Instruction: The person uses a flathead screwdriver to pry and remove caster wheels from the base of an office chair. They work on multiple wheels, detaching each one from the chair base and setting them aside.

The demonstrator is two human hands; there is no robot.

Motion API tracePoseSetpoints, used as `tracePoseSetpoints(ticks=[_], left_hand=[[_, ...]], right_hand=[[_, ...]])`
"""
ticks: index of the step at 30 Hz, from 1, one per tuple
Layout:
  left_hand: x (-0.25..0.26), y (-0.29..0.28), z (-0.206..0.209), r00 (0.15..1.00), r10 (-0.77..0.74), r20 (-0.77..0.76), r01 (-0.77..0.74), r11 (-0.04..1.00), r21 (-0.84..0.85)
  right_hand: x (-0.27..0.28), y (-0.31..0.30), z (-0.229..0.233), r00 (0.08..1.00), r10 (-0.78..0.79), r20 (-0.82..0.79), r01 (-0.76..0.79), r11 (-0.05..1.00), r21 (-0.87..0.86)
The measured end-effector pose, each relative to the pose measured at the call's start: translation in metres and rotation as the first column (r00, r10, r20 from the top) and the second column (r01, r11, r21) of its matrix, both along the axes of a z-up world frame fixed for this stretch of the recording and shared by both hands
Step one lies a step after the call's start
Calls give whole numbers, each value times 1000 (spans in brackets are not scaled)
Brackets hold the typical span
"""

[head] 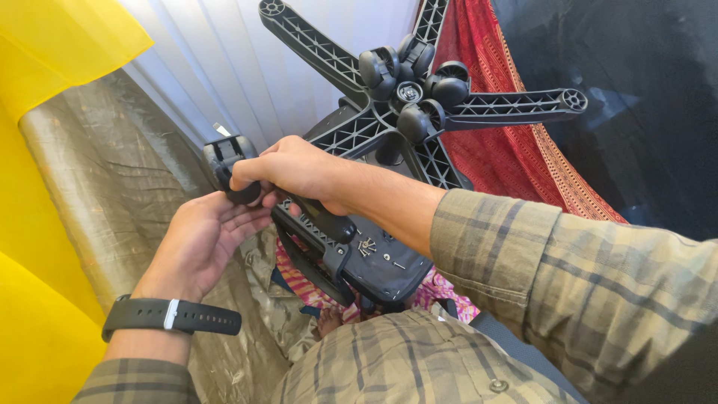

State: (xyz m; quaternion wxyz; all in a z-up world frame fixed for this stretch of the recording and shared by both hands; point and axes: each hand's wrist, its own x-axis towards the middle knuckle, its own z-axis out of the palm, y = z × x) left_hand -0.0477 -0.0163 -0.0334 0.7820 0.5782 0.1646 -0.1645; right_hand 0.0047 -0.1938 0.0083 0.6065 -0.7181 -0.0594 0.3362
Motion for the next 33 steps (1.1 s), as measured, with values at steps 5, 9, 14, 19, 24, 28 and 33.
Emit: tracePoseSetpoints(ticks=[5,9,14,19,24,28,33], left_hand=[[2,2,0,1000,-18,2,18,1000,-6],[3,4,-4,1000,-10,21,10,1000,-2],[1,3,-8,999,24,30,-23,1000,-19],[-1,4,-9,1000,16,7,-16,1000,0],[-3,4,-8,1000,2,14,-2,999,-33],[-6,7,1,999,-37,-6,35,980,-197],[-4,5,20,996,-93,-8,90,979,-180]], right_hand=[[6,7,7,1000,21,-5,-21,999,-31],[8,6,7,1000,18,21,-17,998,-54],[11,1,4,999,1,37,1,999,-51],[18,2,11,999,40,-22,-42,992,-119],[23,4,23,990,84,-109,-95,991,-99],[26,3,29,988,102,-112,-121,977,-175],[23,7,29,990,41,-132,-57,991,-120]])
